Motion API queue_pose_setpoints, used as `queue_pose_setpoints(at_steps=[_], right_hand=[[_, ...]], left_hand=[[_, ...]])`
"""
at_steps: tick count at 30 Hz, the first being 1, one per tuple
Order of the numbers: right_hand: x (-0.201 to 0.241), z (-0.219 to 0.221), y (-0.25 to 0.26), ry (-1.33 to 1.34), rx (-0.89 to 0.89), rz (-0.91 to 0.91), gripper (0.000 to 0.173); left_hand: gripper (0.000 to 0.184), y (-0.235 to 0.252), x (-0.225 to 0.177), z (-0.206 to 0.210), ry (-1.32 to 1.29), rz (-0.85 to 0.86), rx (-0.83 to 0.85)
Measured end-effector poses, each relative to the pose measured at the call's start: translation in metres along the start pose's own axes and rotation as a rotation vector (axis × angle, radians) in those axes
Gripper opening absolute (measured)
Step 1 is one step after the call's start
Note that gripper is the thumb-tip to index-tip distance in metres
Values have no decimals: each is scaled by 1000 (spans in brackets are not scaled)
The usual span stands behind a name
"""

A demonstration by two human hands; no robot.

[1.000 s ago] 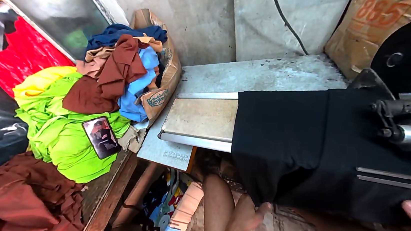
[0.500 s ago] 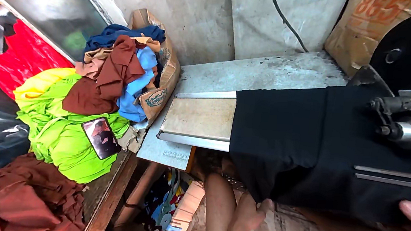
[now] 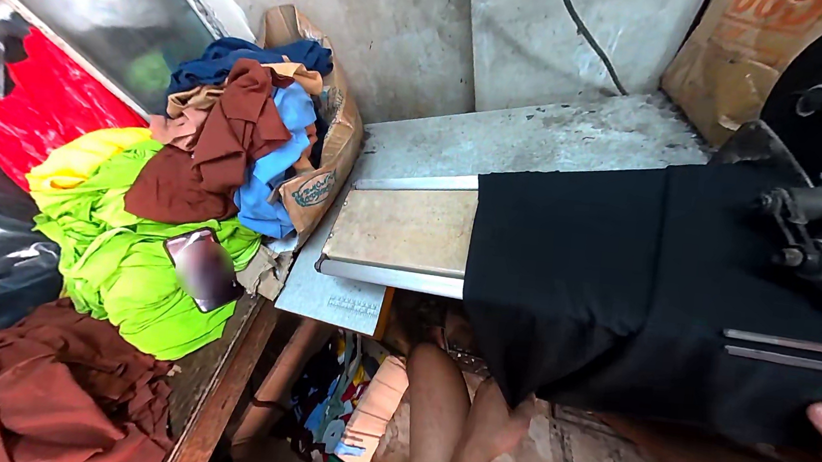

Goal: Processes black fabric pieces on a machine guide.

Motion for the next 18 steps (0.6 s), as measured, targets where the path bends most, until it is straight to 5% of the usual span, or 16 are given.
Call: queue_pose_setpoints(at_steps=[18], right_hand=[[1, 1, 0, -16, 11, -16, 22]], left_hand=[[31, -4, 6, -1, -2, -54, 22]])
Point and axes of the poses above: each hand's wrist, its own y-axis towards the middle knuckle, its own z-axis out of the palm, x = y × z, the point moved 10 cm from there along y, towards the middle knuckle, and after that the axes turned 8 degrees about z, right-handed, at the moved point
